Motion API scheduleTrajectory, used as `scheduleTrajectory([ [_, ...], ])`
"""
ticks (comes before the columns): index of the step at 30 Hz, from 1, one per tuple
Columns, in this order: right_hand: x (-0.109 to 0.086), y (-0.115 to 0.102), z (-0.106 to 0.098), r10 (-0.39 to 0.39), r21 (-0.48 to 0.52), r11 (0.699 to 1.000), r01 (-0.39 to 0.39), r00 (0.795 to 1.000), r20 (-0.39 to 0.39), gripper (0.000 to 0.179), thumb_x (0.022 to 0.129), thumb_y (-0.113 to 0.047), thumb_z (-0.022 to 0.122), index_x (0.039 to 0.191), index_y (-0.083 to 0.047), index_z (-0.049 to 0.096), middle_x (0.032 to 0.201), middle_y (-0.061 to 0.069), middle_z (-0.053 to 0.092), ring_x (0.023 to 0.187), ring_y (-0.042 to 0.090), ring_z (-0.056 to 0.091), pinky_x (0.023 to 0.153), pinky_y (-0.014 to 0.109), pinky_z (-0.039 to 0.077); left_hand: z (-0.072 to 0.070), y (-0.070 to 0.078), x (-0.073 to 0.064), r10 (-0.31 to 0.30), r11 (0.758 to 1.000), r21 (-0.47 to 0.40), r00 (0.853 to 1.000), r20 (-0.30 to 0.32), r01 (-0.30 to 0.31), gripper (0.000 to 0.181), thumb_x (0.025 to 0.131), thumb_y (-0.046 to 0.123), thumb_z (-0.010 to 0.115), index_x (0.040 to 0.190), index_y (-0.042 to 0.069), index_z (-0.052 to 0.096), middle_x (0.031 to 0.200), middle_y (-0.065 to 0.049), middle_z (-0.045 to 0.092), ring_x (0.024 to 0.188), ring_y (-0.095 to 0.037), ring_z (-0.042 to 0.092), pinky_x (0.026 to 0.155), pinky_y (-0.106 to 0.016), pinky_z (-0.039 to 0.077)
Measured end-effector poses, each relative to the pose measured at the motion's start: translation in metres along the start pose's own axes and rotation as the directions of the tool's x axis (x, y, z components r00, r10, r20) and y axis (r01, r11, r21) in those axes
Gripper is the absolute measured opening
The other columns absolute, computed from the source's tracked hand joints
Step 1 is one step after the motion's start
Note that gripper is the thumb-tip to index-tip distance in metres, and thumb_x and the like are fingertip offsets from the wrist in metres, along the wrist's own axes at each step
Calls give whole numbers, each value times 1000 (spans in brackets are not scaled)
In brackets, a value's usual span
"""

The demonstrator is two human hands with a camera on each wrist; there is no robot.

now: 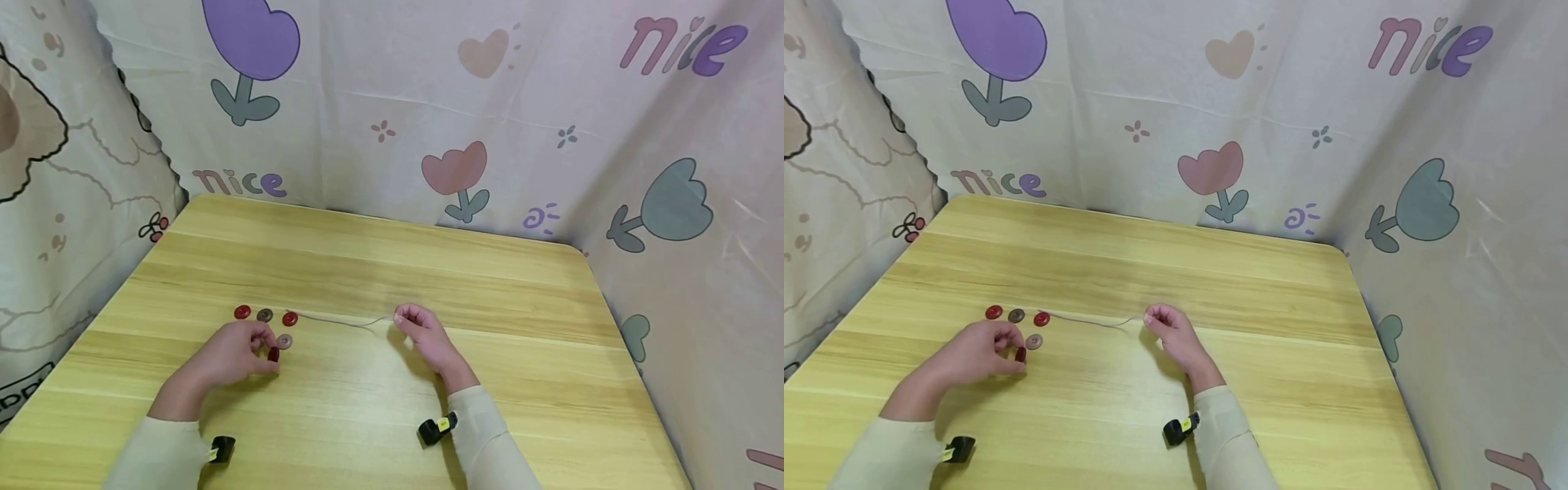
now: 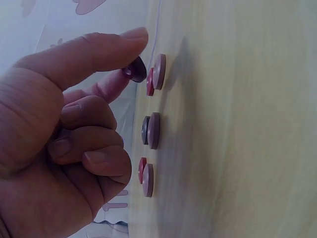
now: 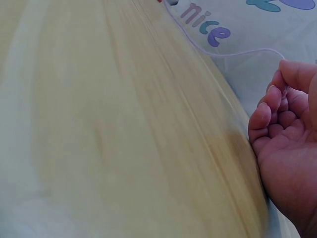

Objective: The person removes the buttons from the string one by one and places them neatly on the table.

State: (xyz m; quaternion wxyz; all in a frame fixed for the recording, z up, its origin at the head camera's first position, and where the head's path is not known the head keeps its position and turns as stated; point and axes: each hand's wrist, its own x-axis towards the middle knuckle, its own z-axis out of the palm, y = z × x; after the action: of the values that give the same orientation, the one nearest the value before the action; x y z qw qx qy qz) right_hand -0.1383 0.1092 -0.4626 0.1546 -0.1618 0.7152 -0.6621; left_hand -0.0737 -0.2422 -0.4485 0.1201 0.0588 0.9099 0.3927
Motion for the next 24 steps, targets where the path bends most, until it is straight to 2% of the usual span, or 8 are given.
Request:
scheduleTrajectory([
  [6,1,0,0,-3,5,1000,3,1000,0,22,103,-2,52,107,19,53,87,4,51,87,26,47,82,38,40,4,1,-3,14,1000,24,999,35,-15,31,72,15,90,87,11,63,70,-1,45,63,-18,45,56,-31,37],
  [11,1,0,0,-9,7,1000,9,1000,-7,22,102,-2,53,107,20,53,87,4,51,87,28,46,81,37,40,5,-3,-3,10,1000,3,999,51,-10,31,71,12,90,87,10,63,69,-1,45,64,-18,44,57,-30,36],
  [17,1,0,1,-15,13,1000,15,1000,-6,23,103,-2,53,107,20,53,87,5,51,87,30,46,80,36,40,7,-8,-2,59,998,18,997,53,-60,32,70,14,91,85,11,63,67,0,46,62,-17,44,56,-29,37],
  [24,0,0,1,-3,-7,1000,3,1000,-8,22,103,-2,53,106,19,53,87,4,51,87,28,47,81,36,41,9,-10,0,62,998,2,996,56,-63,33,70,17,92,84,11,63,66,1,45,61,-16,43,55,-29,36],
])
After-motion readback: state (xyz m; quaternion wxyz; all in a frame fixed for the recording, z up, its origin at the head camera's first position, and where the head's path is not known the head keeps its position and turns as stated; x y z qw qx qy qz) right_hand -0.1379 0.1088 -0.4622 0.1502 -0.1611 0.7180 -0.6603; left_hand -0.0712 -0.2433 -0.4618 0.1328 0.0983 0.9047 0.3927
